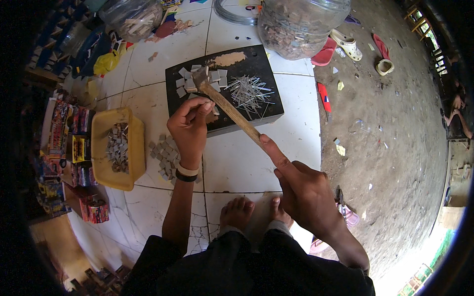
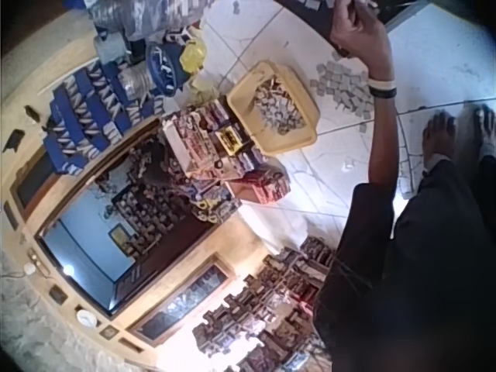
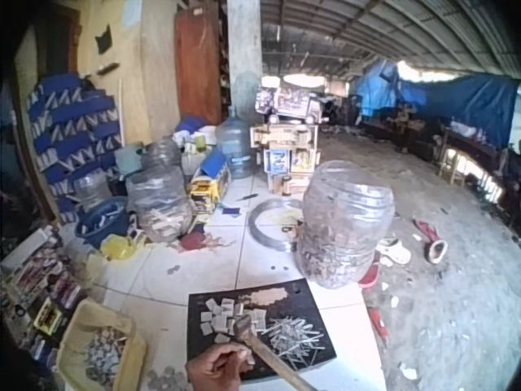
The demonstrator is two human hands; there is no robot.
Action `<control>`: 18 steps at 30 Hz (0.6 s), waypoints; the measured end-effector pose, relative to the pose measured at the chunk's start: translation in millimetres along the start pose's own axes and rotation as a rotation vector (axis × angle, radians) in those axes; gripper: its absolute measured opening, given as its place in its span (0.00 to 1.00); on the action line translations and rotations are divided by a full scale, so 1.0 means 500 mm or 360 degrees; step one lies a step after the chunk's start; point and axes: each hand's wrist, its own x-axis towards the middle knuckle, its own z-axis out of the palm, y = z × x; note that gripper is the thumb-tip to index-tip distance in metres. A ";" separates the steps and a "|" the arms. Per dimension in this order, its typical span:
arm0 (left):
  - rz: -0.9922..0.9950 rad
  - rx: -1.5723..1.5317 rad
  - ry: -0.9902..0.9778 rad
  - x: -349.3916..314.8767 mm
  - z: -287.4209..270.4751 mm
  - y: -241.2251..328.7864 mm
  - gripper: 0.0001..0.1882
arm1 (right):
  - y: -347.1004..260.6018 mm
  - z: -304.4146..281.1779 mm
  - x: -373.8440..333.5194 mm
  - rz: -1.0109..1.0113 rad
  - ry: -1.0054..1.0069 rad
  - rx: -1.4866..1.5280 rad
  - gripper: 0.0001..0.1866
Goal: The person repeatedly picks up small nails and wooden blocks, places them on a black board, and hammers the nails into the blocks. The person occasionally gathers nails from the floor and continues the repetitive hammering process.
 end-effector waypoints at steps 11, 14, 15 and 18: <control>0.0042 0.0083 -0.0030 -0.005 0.004 0.005 0.05 | -0.020 -0.004 -0.019 0.0011 -0.0040 -0.0034 0.40; 0.0005 0.0118 -0.0039 -0.006 0.003 0.005 0.05 | -0.013 -0.008 -0.010 0.0101 -0.0182 -0.0160 0.40; 0.0017 0.0082 -0.0031 -0.007 0.003 0.005 0.05 | -0.012 -0.009 -0.010 0.0114 -0.0203 -0.0200 0.40; 0.0048 0.0082 -0.0047 -0.006 0.000 0.007 0.05 | -0.014 -0.001 -0.017 -0.0009 0.0051 -0.0085 0.40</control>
